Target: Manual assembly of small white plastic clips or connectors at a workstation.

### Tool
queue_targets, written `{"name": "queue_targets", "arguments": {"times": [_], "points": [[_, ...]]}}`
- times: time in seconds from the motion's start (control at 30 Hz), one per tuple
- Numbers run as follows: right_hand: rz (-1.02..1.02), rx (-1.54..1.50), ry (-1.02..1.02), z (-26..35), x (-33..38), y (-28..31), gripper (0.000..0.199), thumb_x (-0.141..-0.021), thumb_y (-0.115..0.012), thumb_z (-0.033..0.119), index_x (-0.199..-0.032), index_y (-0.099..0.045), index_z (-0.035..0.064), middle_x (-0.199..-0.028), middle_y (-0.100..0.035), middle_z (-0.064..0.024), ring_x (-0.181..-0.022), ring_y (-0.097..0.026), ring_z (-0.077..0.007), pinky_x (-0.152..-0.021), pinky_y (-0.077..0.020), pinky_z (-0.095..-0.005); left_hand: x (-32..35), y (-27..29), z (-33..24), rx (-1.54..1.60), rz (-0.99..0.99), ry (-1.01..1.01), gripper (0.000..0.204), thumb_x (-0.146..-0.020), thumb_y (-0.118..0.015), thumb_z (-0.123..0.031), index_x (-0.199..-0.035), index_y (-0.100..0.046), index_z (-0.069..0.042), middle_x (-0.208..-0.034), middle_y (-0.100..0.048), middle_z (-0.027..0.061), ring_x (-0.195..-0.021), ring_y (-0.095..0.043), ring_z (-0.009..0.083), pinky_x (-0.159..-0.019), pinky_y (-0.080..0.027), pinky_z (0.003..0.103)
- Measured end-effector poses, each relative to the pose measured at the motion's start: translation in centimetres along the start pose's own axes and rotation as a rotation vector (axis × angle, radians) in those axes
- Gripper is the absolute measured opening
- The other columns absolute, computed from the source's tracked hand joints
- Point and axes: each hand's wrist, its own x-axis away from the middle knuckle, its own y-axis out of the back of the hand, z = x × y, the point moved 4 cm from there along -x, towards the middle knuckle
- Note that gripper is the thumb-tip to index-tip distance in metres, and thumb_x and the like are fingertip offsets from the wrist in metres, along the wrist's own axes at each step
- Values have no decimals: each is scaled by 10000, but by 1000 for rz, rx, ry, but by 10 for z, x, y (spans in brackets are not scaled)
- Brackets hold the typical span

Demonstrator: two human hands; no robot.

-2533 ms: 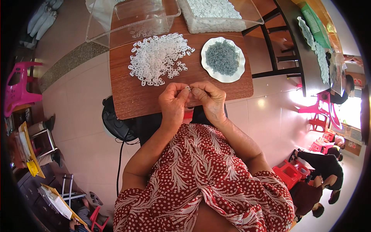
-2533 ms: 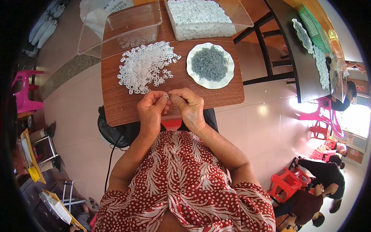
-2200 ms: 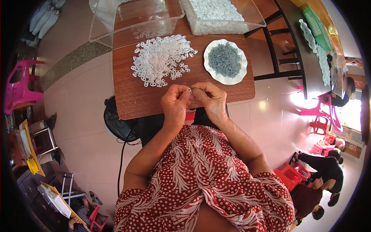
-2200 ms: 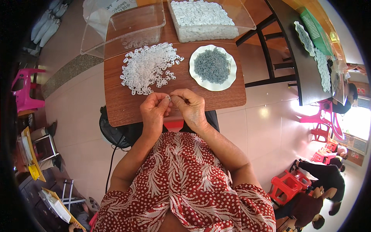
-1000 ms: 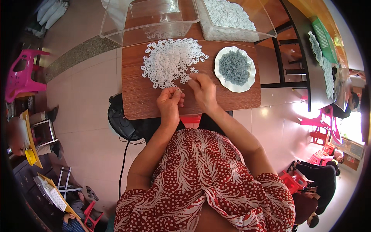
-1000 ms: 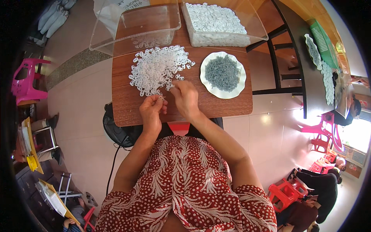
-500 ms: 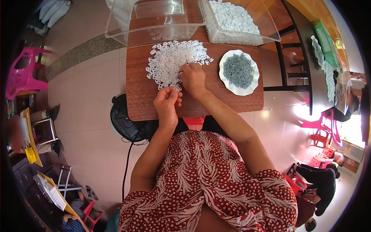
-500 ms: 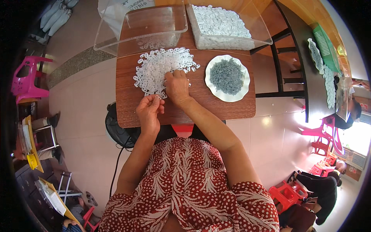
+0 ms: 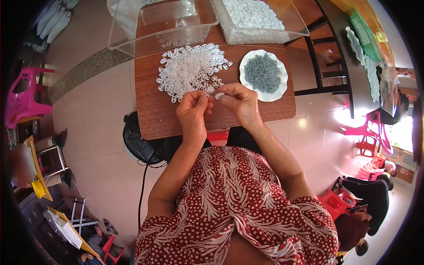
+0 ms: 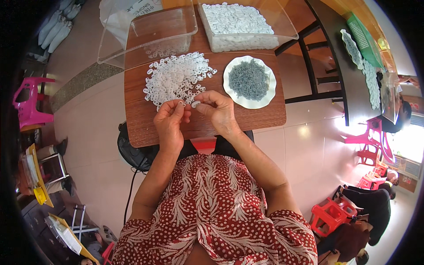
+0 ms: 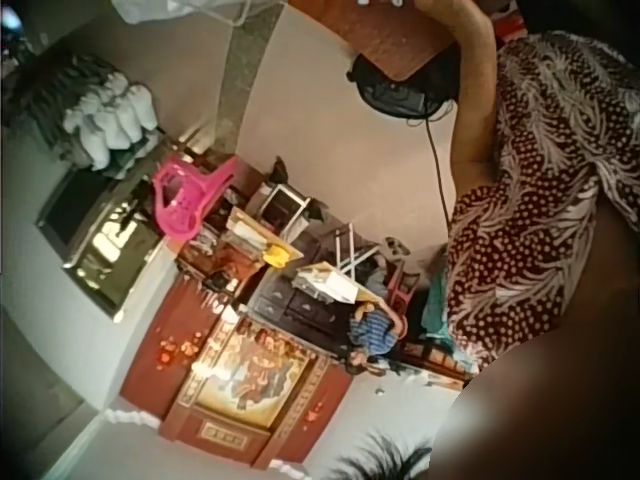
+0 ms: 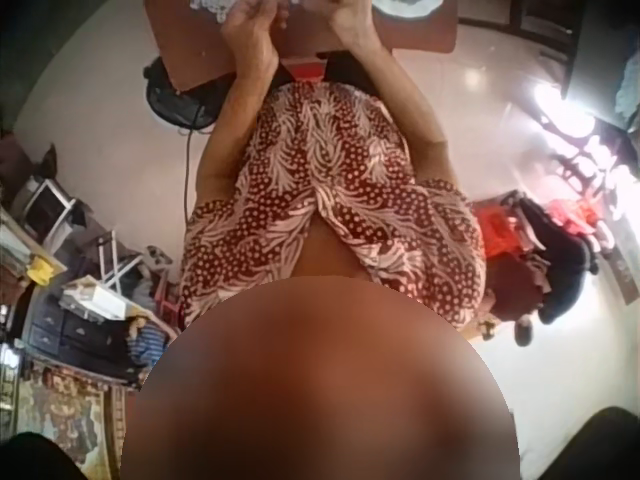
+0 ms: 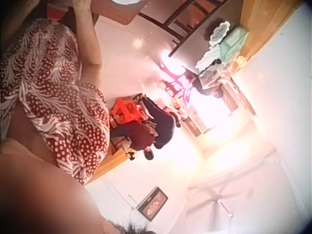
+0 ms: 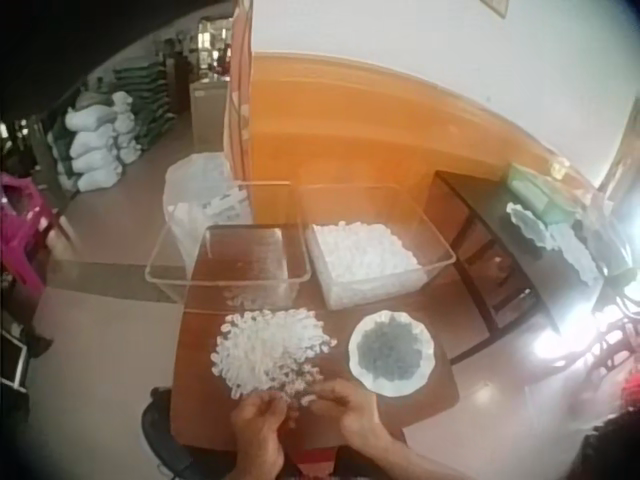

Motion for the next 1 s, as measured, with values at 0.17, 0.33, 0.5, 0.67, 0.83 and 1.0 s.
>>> {"name": "queue_targets", "arguments": {"times": [0.17, 0.33, 0.5, 0.67, 0.83, 1.0], "points": [[-28, 24, 77, 23, 13, 0, 175, -796, -602, -70, -964, -612, -19, -861, -643, -51, -791, -600, -90, -710, -489, -212, 12, -19, -9, -34, 58, -70, 58, -879, -569, -55, -896, -571, 0, -774, -596, 28, -648, -545, 73, -561, -439, 188], [-37, -32, 58, 32, 21, 2, 194, -797, -593, -85, -975, -620, -12, -864, -635, -29, -775, -575, -72, -710, -471, -196, 19, -26, -11, -38, 105, -84, 57, -878, -570, -52, -898, -575, 2, -779, -586, 23, -643, -546, 70, -561, -443, 186], [-38, -42, 36, 35, 26, 3, 193, -806, -592, -62, -992, -611, -12, -858, -636, -25, -772, -578, -71, -703, -473, -198, 24, -29, -7, -21, 109, -61, 60, -874, -575, -51, -892, -578, 6, -768, -589, 28, -634, -553, 73, -544, -456, 197], [-34, -119, -2, 34, 27, 10, 188, -809, -601, -40, -993, -614, -2, -821, -629, -7, -740, -566, -59, -661, -464, -190, 24, -30, -7, 25, 118, 15, 62, -869, -581, -50, -892, -585, 7, -759, -588, 24, -629, -547, 71, -532, -447, 193], [-54, -11, -35, 35, 27, 16, 174, -813, -619, -10, -986, -631, 10, -807, -623, 10, -692, -527, -36, -586, -408, -167, 23, -28, -4, -44, 123, 6, 75, -864, -584, -40, -921, -595, 7, -767, -592, 23, -618, -526, 59, -521, -417, 181], [-86, -34, -42, 34, 27, 16, 172, -806, -622, -11, -975, -645, 10, -803, -624, 20, -686, -513, -31, -588, -403, -167, 24, -29, -2, -74, 111, 9, 97, -855, -591, -28, -943, -598, 11, -761, -586, 13, -619, -520, 50, -515, -406, 175]]}}
